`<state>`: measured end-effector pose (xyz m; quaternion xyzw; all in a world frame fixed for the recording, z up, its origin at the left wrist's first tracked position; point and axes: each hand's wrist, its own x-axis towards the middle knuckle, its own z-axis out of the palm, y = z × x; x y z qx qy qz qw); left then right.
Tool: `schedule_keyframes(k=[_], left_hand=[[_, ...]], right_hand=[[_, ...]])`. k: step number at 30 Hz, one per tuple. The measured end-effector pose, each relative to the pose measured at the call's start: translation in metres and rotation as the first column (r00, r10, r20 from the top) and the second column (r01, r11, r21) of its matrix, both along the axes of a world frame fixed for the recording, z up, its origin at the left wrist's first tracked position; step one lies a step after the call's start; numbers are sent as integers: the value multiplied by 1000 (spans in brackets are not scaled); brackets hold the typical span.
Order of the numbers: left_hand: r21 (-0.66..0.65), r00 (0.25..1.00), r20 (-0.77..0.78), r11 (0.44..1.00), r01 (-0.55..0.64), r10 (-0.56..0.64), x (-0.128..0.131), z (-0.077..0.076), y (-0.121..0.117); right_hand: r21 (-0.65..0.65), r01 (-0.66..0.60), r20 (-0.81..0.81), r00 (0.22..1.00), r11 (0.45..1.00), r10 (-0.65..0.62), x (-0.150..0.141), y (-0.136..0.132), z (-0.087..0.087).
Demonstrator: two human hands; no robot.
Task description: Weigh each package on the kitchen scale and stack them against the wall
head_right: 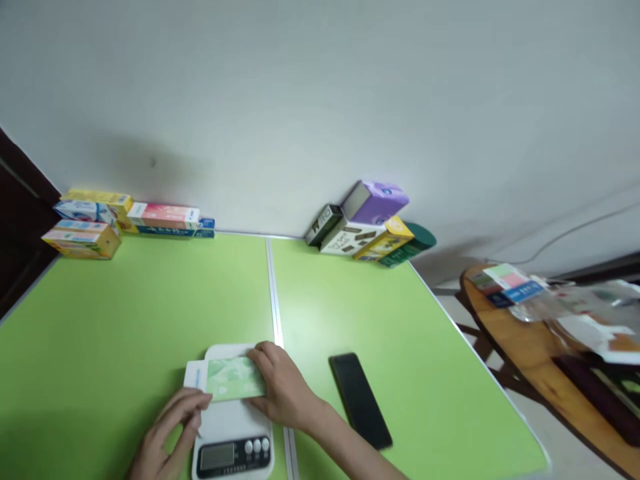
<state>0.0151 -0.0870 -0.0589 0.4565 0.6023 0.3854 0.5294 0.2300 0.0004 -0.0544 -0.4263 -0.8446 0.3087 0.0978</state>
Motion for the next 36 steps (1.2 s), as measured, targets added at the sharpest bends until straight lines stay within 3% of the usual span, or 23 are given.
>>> schedule_keyframes(k=[3,5,7,9,11,13,16,21,25,28,31,34,36], left_hand=[[65,996,-59,996,69,-65,9,6,-4],[108,991,-134,994,4,10,8,7,-6],[134,964,-214,983,-128,154,2,6,-6],[126,908,-298,955,-270,296,-7,5,-3],[44,866,-358,933,-357,348,-16,4,1],[-81,876,-353,922,-379,329,-21,1,3],[-186,924,-266,926,-328,274,-19,-2,5],[-237,934,-280,927,-290,221,4,15,14],[-207,973,-212,969,-135,90,41,28,40],[-163,990,-136,987,15,-37,78,28,79],[-81,993,-22,990,117,-119,121,22,137],[21,997,18,997,80,-80,166,16,206],[54,998,13,997,54,-55,194,12,251]], right_hand=[[6,-7,-73,997,1000,7,15,-13,3],[-12,54,-130,990,998,-55,28,-17,6],[-79,192,-167,965,978,-203,42,-19,7],[-206,351,-183,903,913,-388,52,-23,5],[-369,436,-210,821,821,-531,55,-28,-1],[-529,398,-276,755,749,-595,52,-34,-8],[-667,271,-390,667,694,-635,42,-43,-16],[-663,331,-498,476,672,-725,45,-39,-13],[-571,434,-557,418,696,-718,77,-20,14],[-396,574,-601,429,717,-674,103,7,47],[-99,705,-581,532,702,-617,120,54,78],[214,757,-463,635,617,-619,124,119,97],[329,749,-375,662,575,-648,121,164,101]])
